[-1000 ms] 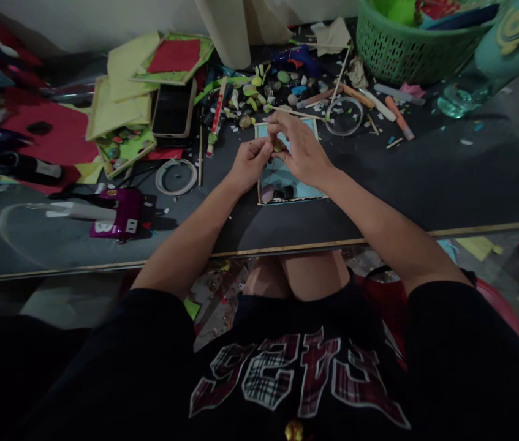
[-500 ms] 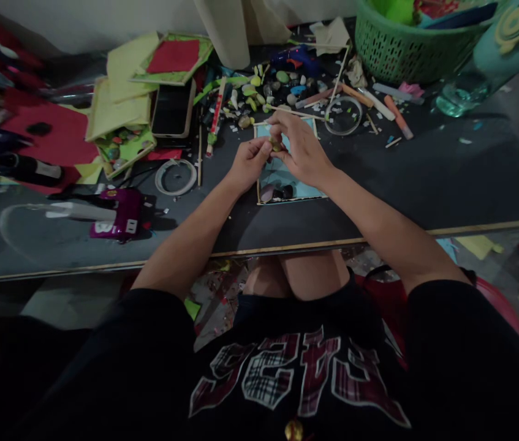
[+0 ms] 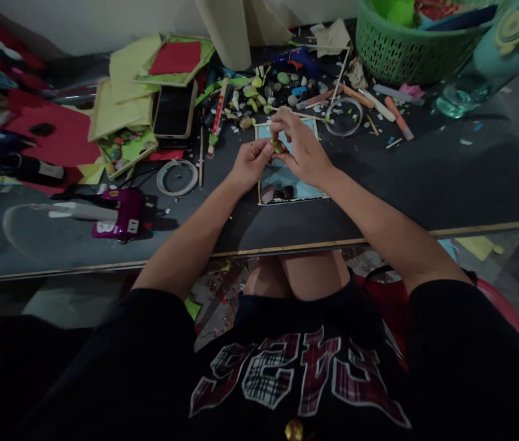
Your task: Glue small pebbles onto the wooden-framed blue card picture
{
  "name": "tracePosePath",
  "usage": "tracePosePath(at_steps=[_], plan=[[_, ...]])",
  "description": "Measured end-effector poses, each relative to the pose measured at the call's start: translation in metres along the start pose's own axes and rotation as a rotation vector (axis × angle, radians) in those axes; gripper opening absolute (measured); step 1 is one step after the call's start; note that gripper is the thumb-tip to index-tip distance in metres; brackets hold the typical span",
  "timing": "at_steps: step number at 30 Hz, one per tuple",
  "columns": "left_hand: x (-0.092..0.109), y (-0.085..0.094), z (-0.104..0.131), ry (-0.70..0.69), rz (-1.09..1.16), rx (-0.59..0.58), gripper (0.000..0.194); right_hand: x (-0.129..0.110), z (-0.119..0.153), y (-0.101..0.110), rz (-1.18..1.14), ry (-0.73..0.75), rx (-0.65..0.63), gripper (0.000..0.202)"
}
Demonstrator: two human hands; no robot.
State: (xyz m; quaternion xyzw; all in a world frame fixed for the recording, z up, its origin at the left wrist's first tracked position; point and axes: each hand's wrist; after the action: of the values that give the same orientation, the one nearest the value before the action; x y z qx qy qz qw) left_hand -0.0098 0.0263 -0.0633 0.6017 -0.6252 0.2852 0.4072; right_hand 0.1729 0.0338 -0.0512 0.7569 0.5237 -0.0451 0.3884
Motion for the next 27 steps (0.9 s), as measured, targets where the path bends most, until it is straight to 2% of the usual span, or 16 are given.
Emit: tracePosePath(at_steps=[9,14,27], plan=[[0.0016,-0.0014,0.0005,0.012,0.004,0.035,0.060,-0.0032,-0.0011,0.0037,0.008,0.006,0.001,0.064],[0.0039,-0.0014,0.0006,0.036,-0.002,0.020,0.062,-0.0016,-0.0020,0.0020,0.013,0.027,0.056,0.061],[0.0001,-0.0001,0.0009,0.031,-0.008,0.032,0.061,-0.0036,-0.0036,0.0036,-0.002,-0.008,0.002,0.066]])
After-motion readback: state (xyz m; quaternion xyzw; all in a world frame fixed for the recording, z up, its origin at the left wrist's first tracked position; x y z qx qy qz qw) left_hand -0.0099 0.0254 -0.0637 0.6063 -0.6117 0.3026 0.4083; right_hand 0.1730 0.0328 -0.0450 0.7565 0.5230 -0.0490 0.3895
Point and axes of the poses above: each hand's wrist, its own z-axis away from the middle knuckle, its own y-axis out of the back of the hand, x = y × z, and after that the axes turned 13 degrees about x, right-handed
